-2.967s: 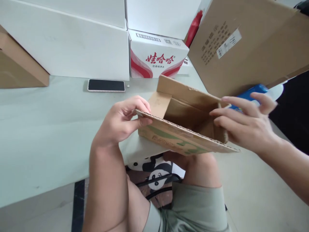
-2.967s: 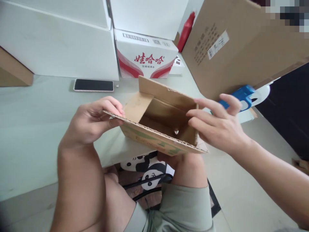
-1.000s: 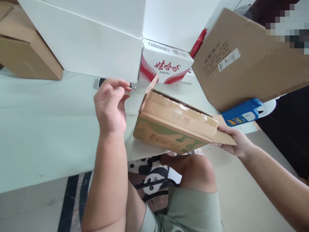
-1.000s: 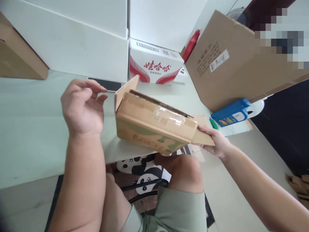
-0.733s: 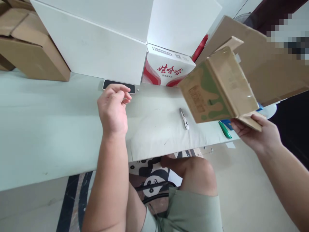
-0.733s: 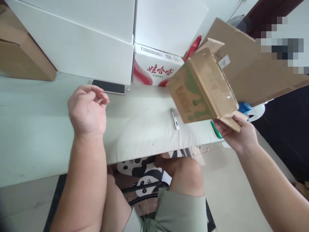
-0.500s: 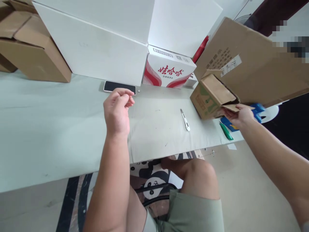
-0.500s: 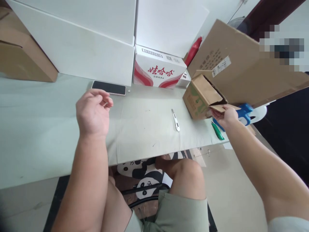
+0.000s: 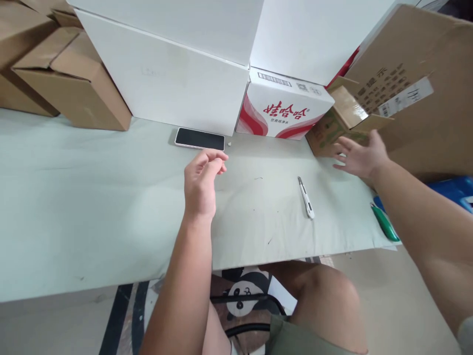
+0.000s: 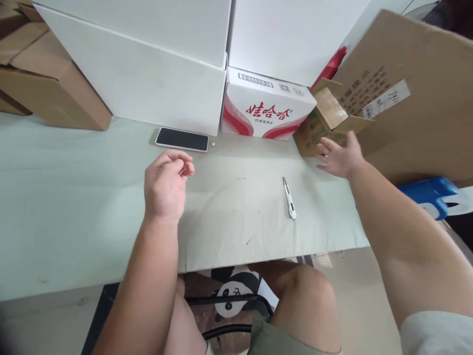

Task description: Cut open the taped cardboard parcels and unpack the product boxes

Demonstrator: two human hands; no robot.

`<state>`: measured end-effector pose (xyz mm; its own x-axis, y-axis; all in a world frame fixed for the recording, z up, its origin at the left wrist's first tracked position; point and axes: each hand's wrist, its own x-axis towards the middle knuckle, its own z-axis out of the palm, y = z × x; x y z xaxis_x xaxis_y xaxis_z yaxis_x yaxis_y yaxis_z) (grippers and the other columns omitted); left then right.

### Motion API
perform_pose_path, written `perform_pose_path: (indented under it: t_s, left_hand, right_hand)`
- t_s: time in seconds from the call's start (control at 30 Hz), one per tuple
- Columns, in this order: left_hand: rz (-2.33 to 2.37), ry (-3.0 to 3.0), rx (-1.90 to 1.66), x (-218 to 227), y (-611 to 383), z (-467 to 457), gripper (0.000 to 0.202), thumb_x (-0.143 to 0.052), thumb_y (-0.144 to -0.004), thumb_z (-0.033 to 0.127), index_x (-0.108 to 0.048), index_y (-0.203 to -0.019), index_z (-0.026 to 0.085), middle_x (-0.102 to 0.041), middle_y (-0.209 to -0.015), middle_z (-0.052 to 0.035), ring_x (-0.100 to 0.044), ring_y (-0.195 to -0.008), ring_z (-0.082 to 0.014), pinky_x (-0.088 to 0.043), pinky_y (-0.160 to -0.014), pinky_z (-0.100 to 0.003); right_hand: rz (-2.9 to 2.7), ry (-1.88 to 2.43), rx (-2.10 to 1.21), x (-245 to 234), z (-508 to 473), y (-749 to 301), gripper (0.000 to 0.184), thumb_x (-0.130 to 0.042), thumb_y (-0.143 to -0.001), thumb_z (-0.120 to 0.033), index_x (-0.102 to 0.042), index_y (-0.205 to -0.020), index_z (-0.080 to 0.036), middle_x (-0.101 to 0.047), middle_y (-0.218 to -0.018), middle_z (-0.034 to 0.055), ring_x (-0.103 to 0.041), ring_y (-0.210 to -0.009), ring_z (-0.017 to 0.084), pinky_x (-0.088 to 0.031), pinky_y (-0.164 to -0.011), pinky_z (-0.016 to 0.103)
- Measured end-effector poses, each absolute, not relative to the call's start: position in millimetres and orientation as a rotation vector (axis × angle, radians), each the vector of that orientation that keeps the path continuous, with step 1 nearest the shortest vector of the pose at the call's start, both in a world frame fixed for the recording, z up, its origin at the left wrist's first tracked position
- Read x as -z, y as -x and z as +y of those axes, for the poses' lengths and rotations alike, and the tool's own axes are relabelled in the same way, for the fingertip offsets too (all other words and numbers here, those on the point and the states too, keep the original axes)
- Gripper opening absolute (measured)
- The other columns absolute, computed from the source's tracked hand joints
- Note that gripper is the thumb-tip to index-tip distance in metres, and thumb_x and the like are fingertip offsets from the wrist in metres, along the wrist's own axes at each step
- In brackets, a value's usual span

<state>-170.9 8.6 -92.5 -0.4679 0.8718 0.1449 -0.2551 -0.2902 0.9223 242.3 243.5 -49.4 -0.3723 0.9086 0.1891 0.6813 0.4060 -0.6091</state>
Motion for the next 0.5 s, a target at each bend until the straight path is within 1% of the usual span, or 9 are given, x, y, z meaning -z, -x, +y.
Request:
perform_pose_path:
  t_s: [0.07, 0.13, 0.2, 0.27, 0.33, 0.4, 0.5]
  left_hand:
    - [1.129, -0.859, -1.855, 93.0, 169.8, 11.5, 0.012, -0.060, -0.080, 0.029, -0.070, -0.077, 0.023, -0.058, -0.076, -0.0005, -0.054, -0.072, -0.0138, -0.046, -0.074, -0.031]
    - [1.098, -0.840, -1.866, 92.4, 167.7, 11.7, 0.011, -0.061, -0.080, 0.028, -0.070, -0.077, 0.022, -0.058, -0.076, -0.0002, -0.054, -0.072, -0.0135, -0.046, -0.074, -0.031]
    - [1.057, -0.827, -1.882, 90.8, 166.2, 8.0, 0.010, -0.062, -0.080, 0.027, -0.070, -0.076, 0.022, -0.059, -0.075, 0.0000, -0.054, -0.072, -0.0136, -0.046, -0.074, -0.031]
    - [1.017, -0.828, -1.894, 88.5, 167.4, 0.5, 0.009, -0.063, -0.081, 0.027, -0.070, -0.076, 0.022, -0.058, -0.074, 0.0001, -0.054, -0.072, -0.0141, -0.046, -0.075, -0.031]
    - [0.981, -0.822, -1.906, 86.0, 173.2, -9.5, 0.010, -0.063, -0.082, 0.027, -0.070, -0.077, 0.022, -0.058, -0.074, 0.0000, -0.053, -0.073, -0.0144, -0.046, -0.075, -0.031]
    - [0.957, -0.791, -1.920, 83.8, 183.6, -20.8, 0.010, -0.063, -0.082, 0.027, -0.069, -0.076, 0.022, -0.058, -0.074, 0.0000, -0.052, -0.074, -0.0145, -0.046, -0.076, -0.031]
    - [0.945, -0.730, -1.956, 81.8, 204.7, -38.4, 0.010, -0.062, -0.083, 0.026, -0.068, -0.076, 0.022, -0.056, -0.073, 0.0002, -0.050, -0.074, -0.0145, -0.044, -0.077, -0.031]
  right_hand:
    - [-2.136, 1.480, -0.938, 52.1, 235.0, -228.9, 0.084, 0.004, -0.101, -0.054, -0.069, -0.083, -0.016, -0.078, -0.091, 0.0160, -0.078, -0.083, 0.020, -0.054, -0.067, 0.035]
    - [-2.093, 1.543, -1.185, 53.4, 219.9, -212.1, 0.077, -0.007, -0.102, -0.057, -0.072, -0.098, -0.017, -0.079, -0.108, 0.0178, -0.079, -0.096, 0.024, -0.058, -0.073, 0.040]
    - [-2.024, 1.576, -1.352, 53.2, 201.3, -192.0, 0.070, -0.018, -0.101, -0.063, -0.073, -0.105, -0.019, -0.078, -0.118, 0.0170, -0.078, -0.102, 0.028, -0.060, -0.080, 0.046]
    - [-1.895, 1.630, -1.483, 52.0, 183.0, -169.0, 0.064, -0.028, -0.097, -0.069, -0.072, -0.108, -0.023, -0.077, -0.122, 0.0140, -0.078, -0.105, 0.029, -0.061, -0.085, 0.051]
    - [-1.795, 1.691, -1.568, 50.9, 168.6, -142.5, 0.060, -0.036, -0.093, -0.071, -0.072, -0.110, -0.025, -0.076, -0.126, 0.0113, -0.076, -0.108, 0.029, -0.061, -0.090, 0.052]
    - [-1.836, 1.709, -1.584, 51.1, 158.8, -110.3, 0.058, -0.041, -0.092, -0.071, -0.071, -0.111, -0.025, -0.074, -0.130, 0.0106, -0.075, -0.114, 0.027, -0.061, -0.093, 0.049]
    - [-2.077, 1.626, -1.437, 55.4, 148.5, -47.2, 0.055, -0.044, -0.092, -0.068, -0.071, -0.109, -0.023, -0.073, -0.131, 0.0122, -0.072, -0.118, 0.028, -0.060, -0.096, 0.048]
